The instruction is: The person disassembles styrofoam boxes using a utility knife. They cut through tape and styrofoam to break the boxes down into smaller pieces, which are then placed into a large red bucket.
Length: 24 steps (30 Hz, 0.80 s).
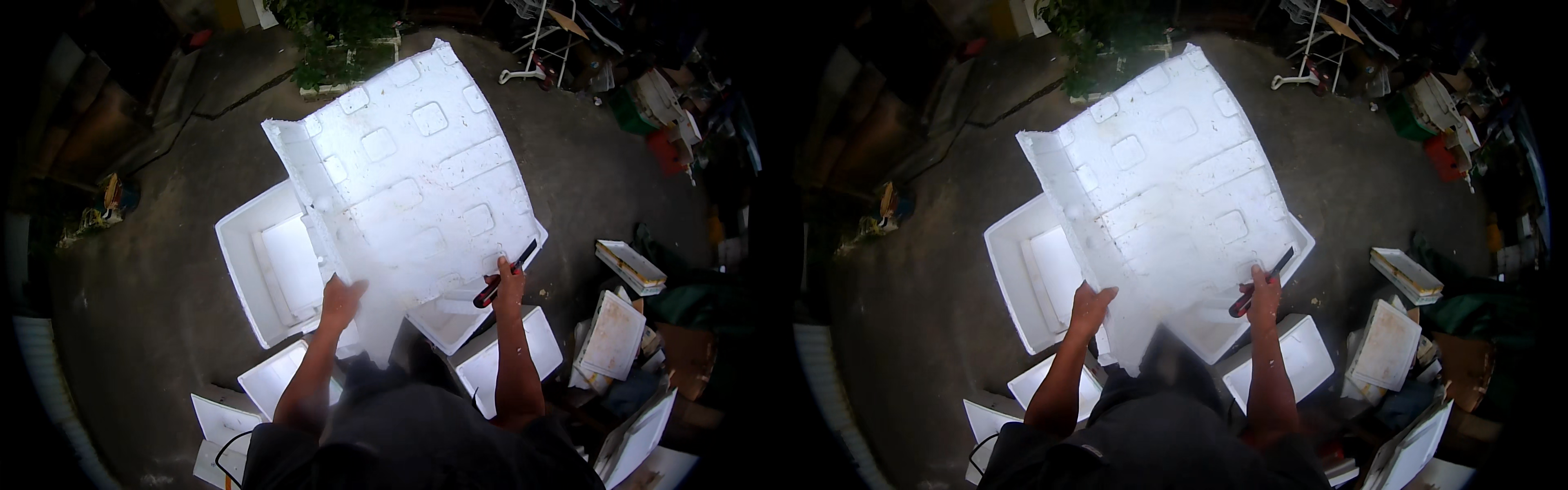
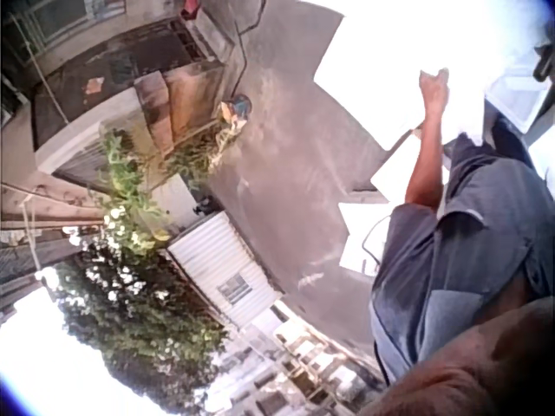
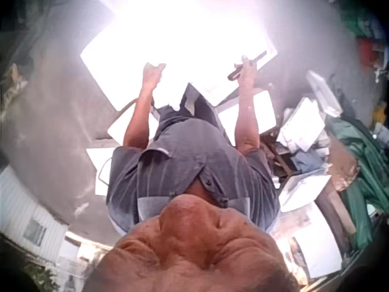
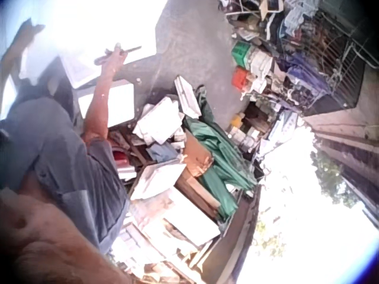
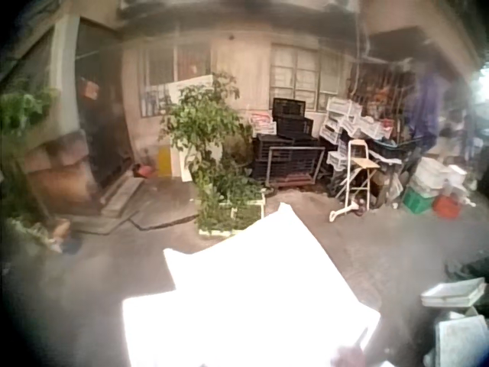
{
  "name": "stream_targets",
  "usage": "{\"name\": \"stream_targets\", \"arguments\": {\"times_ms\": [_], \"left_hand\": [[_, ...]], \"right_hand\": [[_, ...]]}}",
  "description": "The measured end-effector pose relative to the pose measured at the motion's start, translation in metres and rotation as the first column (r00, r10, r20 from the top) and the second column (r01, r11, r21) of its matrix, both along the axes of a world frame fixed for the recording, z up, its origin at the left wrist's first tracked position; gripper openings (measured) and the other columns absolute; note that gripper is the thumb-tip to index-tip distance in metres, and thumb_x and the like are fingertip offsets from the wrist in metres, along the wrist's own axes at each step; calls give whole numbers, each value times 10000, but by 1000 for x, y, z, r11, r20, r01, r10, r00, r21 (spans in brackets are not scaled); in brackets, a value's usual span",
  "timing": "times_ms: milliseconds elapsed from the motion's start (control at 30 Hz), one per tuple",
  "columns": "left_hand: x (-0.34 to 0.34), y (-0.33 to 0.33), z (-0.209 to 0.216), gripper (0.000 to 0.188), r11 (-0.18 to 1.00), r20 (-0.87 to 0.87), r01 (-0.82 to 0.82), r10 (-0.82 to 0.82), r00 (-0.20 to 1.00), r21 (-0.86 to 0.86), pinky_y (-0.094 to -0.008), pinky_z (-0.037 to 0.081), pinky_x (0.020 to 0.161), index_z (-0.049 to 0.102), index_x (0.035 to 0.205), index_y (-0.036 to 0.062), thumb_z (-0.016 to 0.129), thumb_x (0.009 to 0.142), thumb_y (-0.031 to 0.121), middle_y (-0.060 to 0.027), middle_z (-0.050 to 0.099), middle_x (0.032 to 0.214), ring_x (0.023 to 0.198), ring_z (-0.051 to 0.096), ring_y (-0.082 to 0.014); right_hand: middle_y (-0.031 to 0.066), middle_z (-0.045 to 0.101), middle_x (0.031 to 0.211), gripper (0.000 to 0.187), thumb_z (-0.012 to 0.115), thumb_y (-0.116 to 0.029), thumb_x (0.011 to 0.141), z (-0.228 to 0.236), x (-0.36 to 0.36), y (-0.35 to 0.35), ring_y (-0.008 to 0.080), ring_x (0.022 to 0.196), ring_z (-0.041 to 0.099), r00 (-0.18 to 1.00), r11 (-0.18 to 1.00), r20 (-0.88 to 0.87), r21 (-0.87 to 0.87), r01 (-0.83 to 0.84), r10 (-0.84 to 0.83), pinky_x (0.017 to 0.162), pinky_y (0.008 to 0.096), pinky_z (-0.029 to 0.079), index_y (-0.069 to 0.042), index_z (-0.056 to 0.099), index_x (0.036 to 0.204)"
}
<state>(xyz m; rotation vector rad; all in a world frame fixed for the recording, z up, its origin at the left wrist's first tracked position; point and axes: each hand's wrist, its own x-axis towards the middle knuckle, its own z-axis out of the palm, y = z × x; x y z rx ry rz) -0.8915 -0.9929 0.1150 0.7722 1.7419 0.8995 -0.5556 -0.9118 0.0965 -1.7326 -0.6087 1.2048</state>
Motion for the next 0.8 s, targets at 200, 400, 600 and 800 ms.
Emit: {"name": "stream_targets", "arguments": {"times_ms": [200, 400, 600, 800], "left_hand": [[-17, -7, -4, 381, 998, 425, 45, -64, 903, 53, -338, 499, 803, 584, 1162, -30, 640, 814, 116, -111, 660, 1052, 910, 630, -209], [-23, -7, 28, 480, 994, 710, 49, 34, 704, -96, -365, 476, 915, 515, 1276, -15, 612, 806, -17, -111, 627, 1152, 1056, 597, -238], [-64, -14, -4, 545, 994, 649, 112, -81, 757, -7, -359, 430, 969, 463, 1317, -21, 608, 792, -27, -113, 597, 1205, 1116, 560, -246], [-37, 0, -12, 609, 928, 427, 373, -337, 839, -1, -352, 392, 995, 403, 1352, -22, 629, 787, 12, -122, 574, 1221, 1129, 526, -231]], "right_hand": [[31, 575, 683, 214, 698, -242, 849, -2, 42, 1, 147, 503, 520, 973, 982, -136, -43, 183, -187, 450, 297, 437, -57, 594, 876], [24, 533, 629, 188, 673, -225, 874, -3, 120, -17, 154, 472, 483, 894, 925, -240, -136, 355, -378, 436, 316, 421, -92, 539, 877], [22, 514, 699, 199, 648, -238, 898, -9, 206, -115, 161, 523, 511, 759, 792, -230, -123, 598, -609, 481, 322, 477, -95, 522, 954], [-1, 499, 695, 196, 629, -275, 914, -22, 206, -276, 145, 536, 468, 436, 459, -147, -234, 857, -888, 533, 320, 491, -115, 522, 879]]}}
